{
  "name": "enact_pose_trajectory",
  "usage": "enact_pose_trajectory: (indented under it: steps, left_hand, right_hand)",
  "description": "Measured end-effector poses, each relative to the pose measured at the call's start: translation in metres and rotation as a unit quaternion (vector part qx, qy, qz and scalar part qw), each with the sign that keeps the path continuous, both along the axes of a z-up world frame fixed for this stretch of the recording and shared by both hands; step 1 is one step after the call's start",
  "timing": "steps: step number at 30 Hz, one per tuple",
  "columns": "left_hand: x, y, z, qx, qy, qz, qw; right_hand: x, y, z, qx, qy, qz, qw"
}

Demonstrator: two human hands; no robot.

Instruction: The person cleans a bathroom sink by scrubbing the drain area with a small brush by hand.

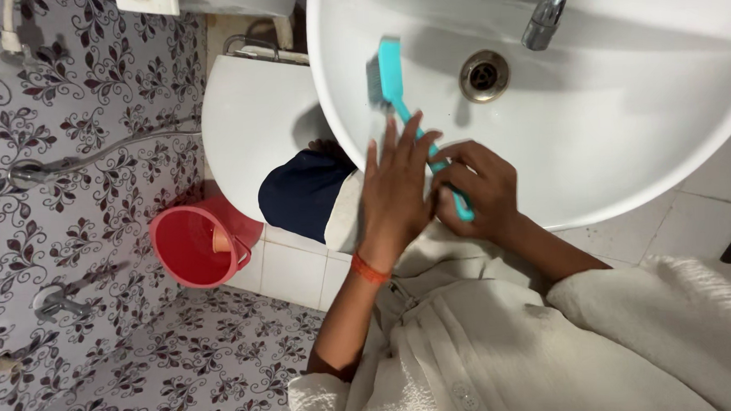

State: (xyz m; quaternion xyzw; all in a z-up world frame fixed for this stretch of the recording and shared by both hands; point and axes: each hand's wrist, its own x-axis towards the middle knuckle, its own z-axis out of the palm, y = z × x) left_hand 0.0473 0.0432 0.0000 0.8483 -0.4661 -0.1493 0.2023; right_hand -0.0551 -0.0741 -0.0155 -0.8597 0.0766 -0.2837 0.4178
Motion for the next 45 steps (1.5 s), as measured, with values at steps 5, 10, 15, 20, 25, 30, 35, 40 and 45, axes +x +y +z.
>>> enact_pose_trajectory:
  steps: [5,10,15,20,25,30,35,40,45]
  left_hand:
    - [-0.002,0.003,0.015,0.028,-0.003,-0.010,1.000]
    - [-0.016,0.013,0.027,0.033,0.099,-0.047,0.993]
    - [0.000,-0.006,0.000,-0.047,0.000,0.003,0.999]
    - [-0.022,0.020,0.022,0.016,0.081,-0.044,0.996]
    - [-0.018,0.013,0.002,-0.003,0.121,-0.064,0.991]
    - [-0.030,0.017,-0.005,-0.036,0.066,-0.012,0.997]
    - [-0.025,0.014,-0.001,-0.029,0.107,-0.025,0.994]
    - [-0.025,-0.006,-0.013,-0.070,0.047,0.022,0.996]
    - [-0.036,0.015,0.005,-0.027,0.119,-0.012,0.992]
  right_hand:
    - [-0.008,-0.009,-0.002,0.027,-0.010,-0.004,1.000]
    - [-0.033,-0.012,-0.002,0.097,-0.049,0.013,0.994]
    - [-0.003,0.000,-0.004,0.072,0.006,-0.007,0.997]
    - [-0.030,-0.008,0.000,0.088,-0.029,0.038,0.995]
    - [-0.028,-0.007,-0.002,0.073,0.016,0.032,0.997]
    - [-0.021,-0.004,-0.010,0.022,-0.026,0.040,0.999]
    - [-0.028,-0.005,-0.002,0.099,-0.052,0.007,0.994]
    - [-0.009,-0.010,-0.004,0.125,0.004,-0.033,0.992]
    - [-0.033,-0.016,0.006,0.143,0.031,0.005,0.989]
